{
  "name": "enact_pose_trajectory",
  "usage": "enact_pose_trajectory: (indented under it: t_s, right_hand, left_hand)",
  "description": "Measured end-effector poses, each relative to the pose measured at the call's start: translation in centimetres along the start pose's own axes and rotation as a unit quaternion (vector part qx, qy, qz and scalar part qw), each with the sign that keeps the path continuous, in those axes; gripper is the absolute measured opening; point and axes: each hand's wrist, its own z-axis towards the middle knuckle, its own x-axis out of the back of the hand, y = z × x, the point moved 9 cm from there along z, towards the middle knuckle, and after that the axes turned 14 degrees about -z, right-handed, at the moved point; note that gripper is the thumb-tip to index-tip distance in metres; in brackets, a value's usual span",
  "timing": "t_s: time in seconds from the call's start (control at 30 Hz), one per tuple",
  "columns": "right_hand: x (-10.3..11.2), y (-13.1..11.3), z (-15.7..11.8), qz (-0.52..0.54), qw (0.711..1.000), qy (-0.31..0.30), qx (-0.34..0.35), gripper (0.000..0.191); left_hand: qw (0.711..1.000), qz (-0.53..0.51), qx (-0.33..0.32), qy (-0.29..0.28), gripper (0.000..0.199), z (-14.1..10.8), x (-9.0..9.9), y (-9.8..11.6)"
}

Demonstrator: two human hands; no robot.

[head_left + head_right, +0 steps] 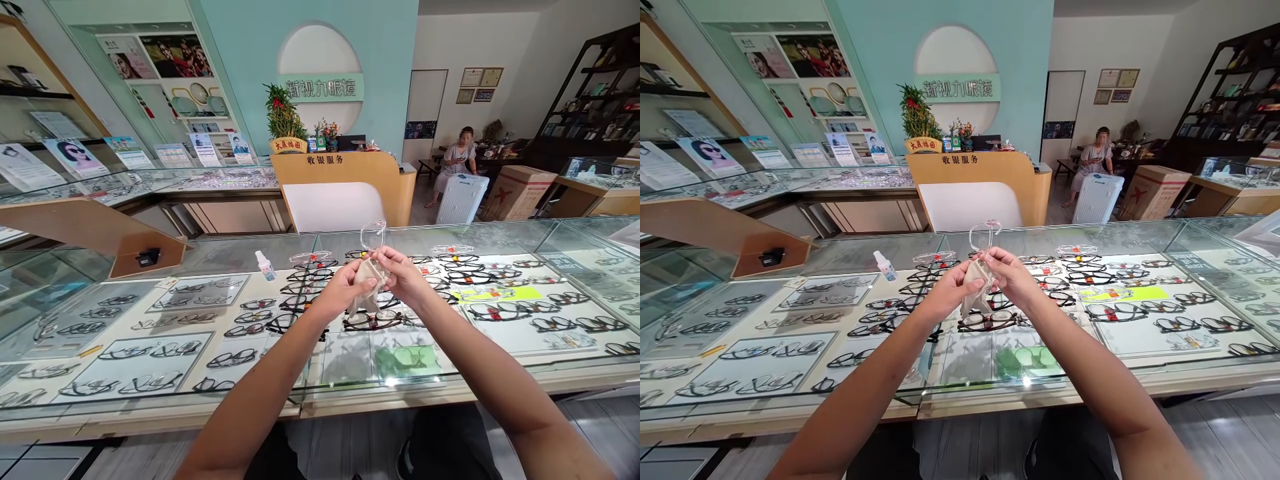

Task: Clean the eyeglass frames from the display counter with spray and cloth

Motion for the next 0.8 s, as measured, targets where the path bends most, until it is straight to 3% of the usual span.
enact_pose_trajectory:
  t_s: [0.27,0.53,0.8]
  right_hand:
    - [0.1,-0.6,0.2,0.009,1.000,0.016,0.026,0.028]
    - [0.4,0.3,0.4,0.053,0.998,0.015,0.006,0.029]
    - [-0.9,0.6,0.3,0.099,0.995,0.008,0.011,0.029]
  left_hand:
    - [0.997,0.015,-0.047,0.056,0.054,0.1,0.2,0.7]
    - [0.999,0.032,-0.026,0.024,0.058,-0.1,-0.4,1.1]
    - [0.990,0.017,-0.096,0.102,0.063,-0.5,-0.7,1.5]
